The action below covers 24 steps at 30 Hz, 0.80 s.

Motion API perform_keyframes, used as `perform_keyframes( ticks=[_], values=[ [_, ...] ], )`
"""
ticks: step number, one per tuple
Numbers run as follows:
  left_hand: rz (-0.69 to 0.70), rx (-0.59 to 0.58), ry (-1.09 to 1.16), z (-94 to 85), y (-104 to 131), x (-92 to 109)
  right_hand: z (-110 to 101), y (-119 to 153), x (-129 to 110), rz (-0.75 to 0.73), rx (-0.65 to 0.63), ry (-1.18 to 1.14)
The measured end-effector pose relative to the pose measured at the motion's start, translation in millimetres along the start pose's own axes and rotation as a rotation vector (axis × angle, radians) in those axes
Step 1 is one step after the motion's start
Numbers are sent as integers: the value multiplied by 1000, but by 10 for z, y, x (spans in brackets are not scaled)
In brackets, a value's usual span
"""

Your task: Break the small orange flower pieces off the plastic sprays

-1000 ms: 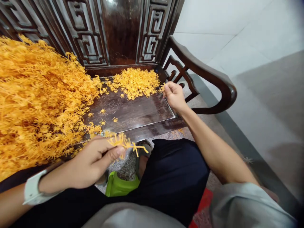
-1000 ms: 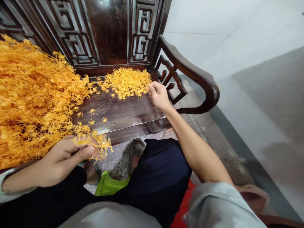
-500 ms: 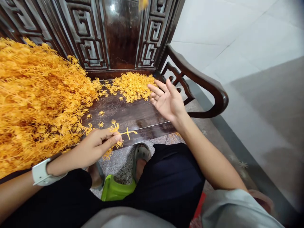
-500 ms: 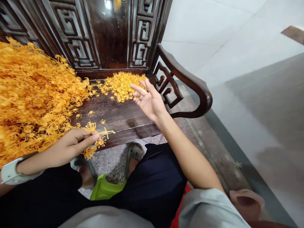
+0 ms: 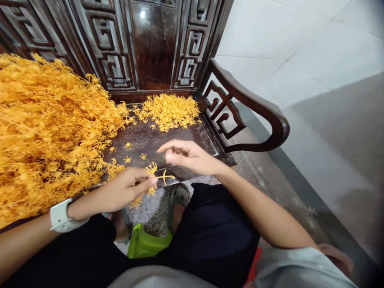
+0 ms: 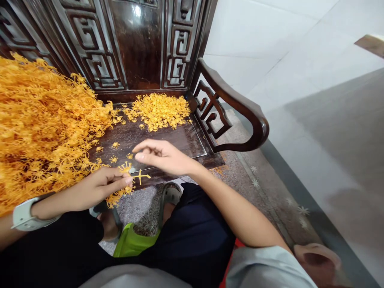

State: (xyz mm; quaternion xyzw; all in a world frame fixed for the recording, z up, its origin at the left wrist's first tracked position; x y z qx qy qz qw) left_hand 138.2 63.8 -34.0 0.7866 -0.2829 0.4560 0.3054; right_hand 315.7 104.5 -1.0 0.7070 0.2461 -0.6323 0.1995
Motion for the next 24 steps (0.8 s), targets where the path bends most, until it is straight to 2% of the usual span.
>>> perform_keyframes(
  ticks=[3,5,9,11,12,16,17,18,19,21,22,23,24],
  values=[
    [-38,-58,26,96,-16,-12,278,21,-83,-90,-155,143],
    [-73,-102,31,148,-18,-7,388,30,-75,-125,-200,200],
    [-39,-104,76,122,-19,69,361,9,5,-97,-89,74],
    [-9,-79,157,105,12,109,227,-13,38,-69,10,4],
    [2,-100,188,139,49,130,95,-20,52,-55,100,-25],
    [-5,-340,121,487,322,197,-734,158,93,-124,686,-7],
    [-19,-377,82,552,388,194,-847,202,129,-126,713,58],
    [-30,-373,48,574,431,182,-842,184,214,-71,579,133],
    [-36,-343,21,557,450,166,-711,151,358,34,312,200],
    [-34,-232,-13,429,424,120,-245,296,760,358,-376,317],
    [-34,-172,-16,343,392,93,-57,460,911,507,-661,361],
    [-38,-127,-14,263,355,66,67,586,981,600,-847,378],
    [-40,-104,-9,202,318,45,142,622,974,624,-910,353]
  ],
)
Point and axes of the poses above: each hand's wrist, its own y-axis away from the middle knuckle, its own z-axis out of the palm, x = y × z, the point moved 7 cm from there along -y, towards the middle knuckle
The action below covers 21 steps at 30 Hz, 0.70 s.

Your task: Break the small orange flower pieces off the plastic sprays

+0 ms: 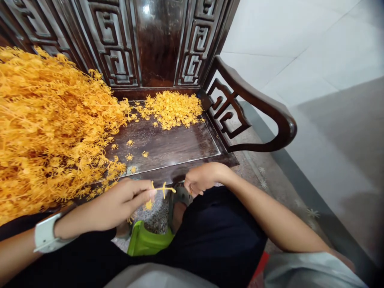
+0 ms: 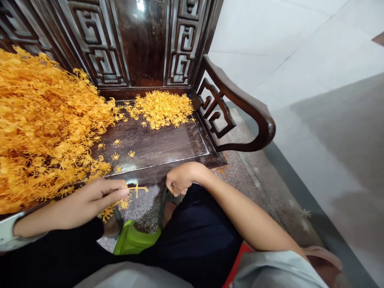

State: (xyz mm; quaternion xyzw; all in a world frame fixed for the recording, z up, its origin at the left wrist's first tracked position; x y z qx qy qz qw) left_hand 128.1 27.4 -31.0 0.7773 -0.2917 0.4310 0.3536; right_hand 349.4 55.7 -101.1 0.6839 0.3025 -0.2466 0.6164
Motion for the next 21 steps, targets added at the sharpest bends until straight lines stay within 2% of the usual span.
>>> perform_keyframes(
  ticks=[1,2,4,5,6,7,8,9,12,15,18,21],
  values=[
    [1,5,7,-43,-30,-12,-39,0,-103,-72,52,-66],
    [3,2,13,-69,-55,-15,-180,44,-245,-208,205,-184],
    [12,-22,21,-73,-89,-4,-602,314,-422,-498,664,-516],
    [19,-32,21,-64,-99,5,-782,494,-396,-581,917,-684],
    [26,-40,18,-53,-107,15,-893,648,-327,-611,1137,-822],
    [34,-45,14,-43,-114,24,-943,743,-256,-599,1282,-917],
    [42,-49,8,-34,-120,31,-957,770,-204,-559,1340,-966],
    [53,-52,2,-28,-126,38,-952,750,-174,-511,1335,-974],
    [72,-58,-22,-21,-142,47,-888,598,-158,-400,1198,-834],
    [65,-35,-31,-33,-164,36,-826,487,-195,-371,1082,-662],
    [54,84,41,-126,-204,29,-728,355,-302,-384,876,-513],
    [2,231,276,-288,-248,-2,-575,223,-455,-420,694,-400]
  ],
)
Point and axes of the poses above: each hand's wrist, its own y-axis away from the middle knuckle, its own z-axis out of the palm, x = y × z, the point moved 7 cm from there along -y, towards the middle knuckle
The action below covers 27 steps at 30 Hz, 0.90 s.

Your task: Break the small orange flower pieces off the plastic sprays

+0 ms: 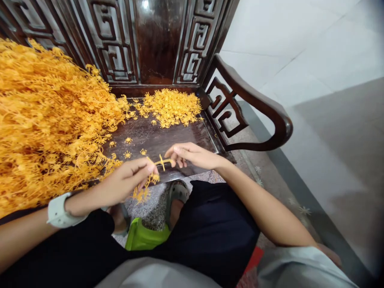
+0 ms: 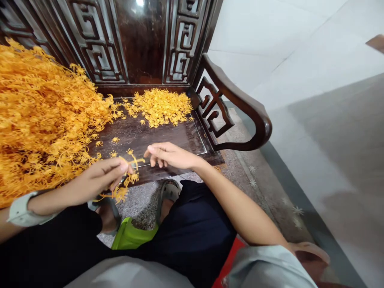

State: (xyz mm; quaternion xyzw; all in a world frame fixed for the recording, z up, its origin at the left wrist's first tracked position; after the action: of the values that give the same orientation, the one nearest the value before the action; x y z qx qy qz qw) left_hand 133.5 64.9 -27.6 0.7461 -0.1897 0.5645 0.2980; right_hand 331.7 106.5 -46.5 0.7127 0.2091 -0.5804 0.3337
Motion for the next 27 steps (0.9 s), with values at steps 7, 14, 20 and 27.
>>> perform_keyframes(
  ticks=[7,14,20,27],
  values=[
    [-121,248,731,-308,-159,50,378,-68,-289,-209,248,432],
    [-58,134,926,-269,-182,211,436,-170,-210,-226,441,294],
    [-105,86,932,-249,-106,228,512,-254,-179,-243,265,107],
    [-140,222,912,-434,-95,199,415,-248,-187,-251,277,-41]
  ],
)
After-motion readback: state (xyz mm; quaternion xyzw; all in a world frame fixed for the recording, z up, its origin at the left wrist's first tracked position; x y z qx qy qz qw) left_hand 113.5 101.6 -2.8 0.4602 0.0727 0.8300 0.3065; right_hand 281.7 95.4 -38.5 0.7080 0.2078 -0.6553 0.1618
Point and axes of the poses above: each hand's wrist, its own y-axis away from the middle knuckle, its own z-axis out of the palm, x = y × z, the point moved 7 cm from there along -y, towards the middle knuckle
